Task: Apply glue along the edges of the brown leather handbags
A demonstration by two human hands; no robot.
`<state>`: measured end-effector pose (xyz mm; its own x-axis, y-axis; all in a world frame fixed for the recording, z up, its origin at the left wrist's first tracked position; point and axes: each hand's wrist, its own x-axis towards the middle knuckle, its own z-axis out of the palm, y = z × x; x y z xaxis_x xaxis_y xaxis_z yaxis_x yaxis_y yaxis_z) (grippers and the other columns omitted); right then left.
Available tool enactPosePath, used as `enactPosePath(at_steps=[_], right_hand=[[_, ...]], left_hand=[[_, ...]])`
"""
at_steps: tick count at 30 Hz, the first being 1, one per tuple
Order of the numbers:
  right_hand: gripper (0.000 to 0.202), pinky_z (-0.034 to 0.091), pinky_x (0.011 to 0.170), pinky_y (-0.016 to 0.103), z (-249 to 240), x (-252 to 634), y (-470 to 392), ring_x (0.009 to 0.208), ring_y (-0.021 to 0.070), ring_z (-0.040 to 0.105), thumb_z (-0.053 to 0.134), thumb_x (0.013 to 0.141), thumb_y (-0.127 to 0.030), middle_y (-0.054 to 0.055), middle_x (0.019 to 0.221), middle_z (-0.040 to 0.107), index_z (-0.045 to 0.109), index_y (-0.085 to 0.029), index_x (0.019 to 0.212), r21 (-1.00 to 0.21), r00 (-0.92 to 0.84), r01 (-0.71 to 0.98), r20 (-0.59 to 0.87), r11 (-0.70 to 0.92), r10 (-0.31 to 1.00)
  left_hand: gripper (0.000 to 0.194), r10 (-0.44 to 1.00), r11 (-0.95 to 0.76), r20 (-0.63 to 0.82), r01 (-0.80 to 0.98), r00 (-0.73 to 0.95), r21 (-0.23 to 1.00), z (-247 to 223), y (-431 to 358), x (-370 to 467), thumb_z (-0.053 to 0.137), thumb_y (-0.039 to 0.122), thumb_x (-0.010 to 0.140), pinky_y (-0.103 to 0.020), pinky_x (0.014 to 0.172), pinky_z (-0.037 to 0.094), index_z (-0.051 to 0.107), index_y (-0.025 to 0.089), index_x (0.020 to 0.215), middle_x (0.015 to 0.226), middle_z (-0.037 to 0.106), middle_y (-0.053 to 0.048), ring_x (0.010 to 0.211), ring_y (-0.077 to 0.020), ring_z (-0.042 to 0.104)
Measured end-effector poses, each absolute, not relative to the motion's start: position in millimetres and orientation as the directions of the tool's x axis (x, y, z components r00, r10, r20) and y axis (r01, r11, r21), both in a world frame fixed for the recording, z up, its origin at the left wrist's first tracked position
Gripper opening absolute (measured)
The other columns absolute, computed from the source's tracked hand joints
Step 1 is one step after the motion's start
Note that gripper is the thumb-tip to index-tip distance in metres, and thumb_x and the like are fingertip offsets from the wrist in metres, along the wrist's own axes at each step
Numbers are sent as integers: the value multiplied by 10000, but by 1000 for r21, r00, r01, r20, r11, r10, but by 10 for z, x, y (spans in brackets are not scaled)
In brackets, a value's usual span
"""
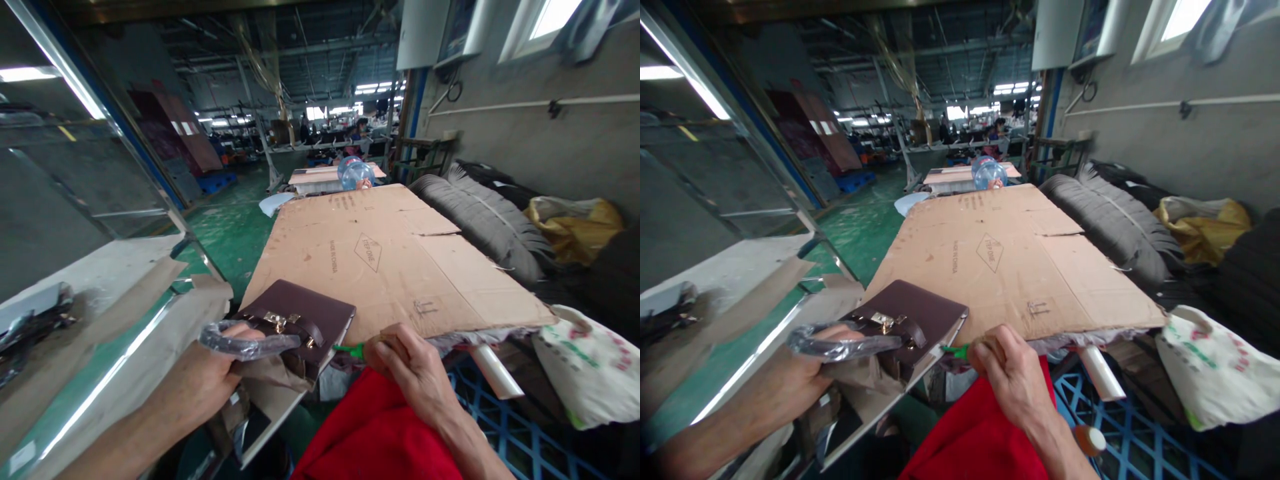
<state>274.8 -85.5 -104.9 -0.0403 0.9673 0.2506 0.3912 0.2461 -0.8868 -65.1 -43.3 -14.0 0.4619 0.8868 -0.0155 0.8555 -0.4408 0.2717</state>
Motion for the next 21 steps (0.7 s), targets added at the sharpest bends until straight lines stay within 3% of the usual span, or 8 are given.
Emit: enactPosePath(at_steps=[7,15,21], right_hand=[[212,443,742,291,-1025,2754,-876,811,181,612,502,1070,-357,13,891,666,617,-227,947,-868,-66,390,305,306,950],[248,443,699,290,-1103,2773,-859,761,186,607,547,1023,-416,9,835,676,640,-211,918,-904,2,377,219,202,976],[249,459,712,267,-1027,2738,-961,778,178,623,553,1037,-430,0,856,688,658,-215,970,-916,-15,320,249,240,968]], left_hand=[[470,886,-441,-24,856,464,269,-143,-435,-669,459,40,755,-370,1023,487,704,283,1074,1162,730,-16,1160,-263,642],[450,888,-433,-14,846,459,312,-181,-427,-669,447,62,786,-388,972,499,726,282,1062,1119,730,-25,1107,-273,646],[424,881,-457,23,837,473,302,-183,-445,-638,451,69,802,-386,921,519,737,276,1036,1090,728,-29,1051,-271,661]])
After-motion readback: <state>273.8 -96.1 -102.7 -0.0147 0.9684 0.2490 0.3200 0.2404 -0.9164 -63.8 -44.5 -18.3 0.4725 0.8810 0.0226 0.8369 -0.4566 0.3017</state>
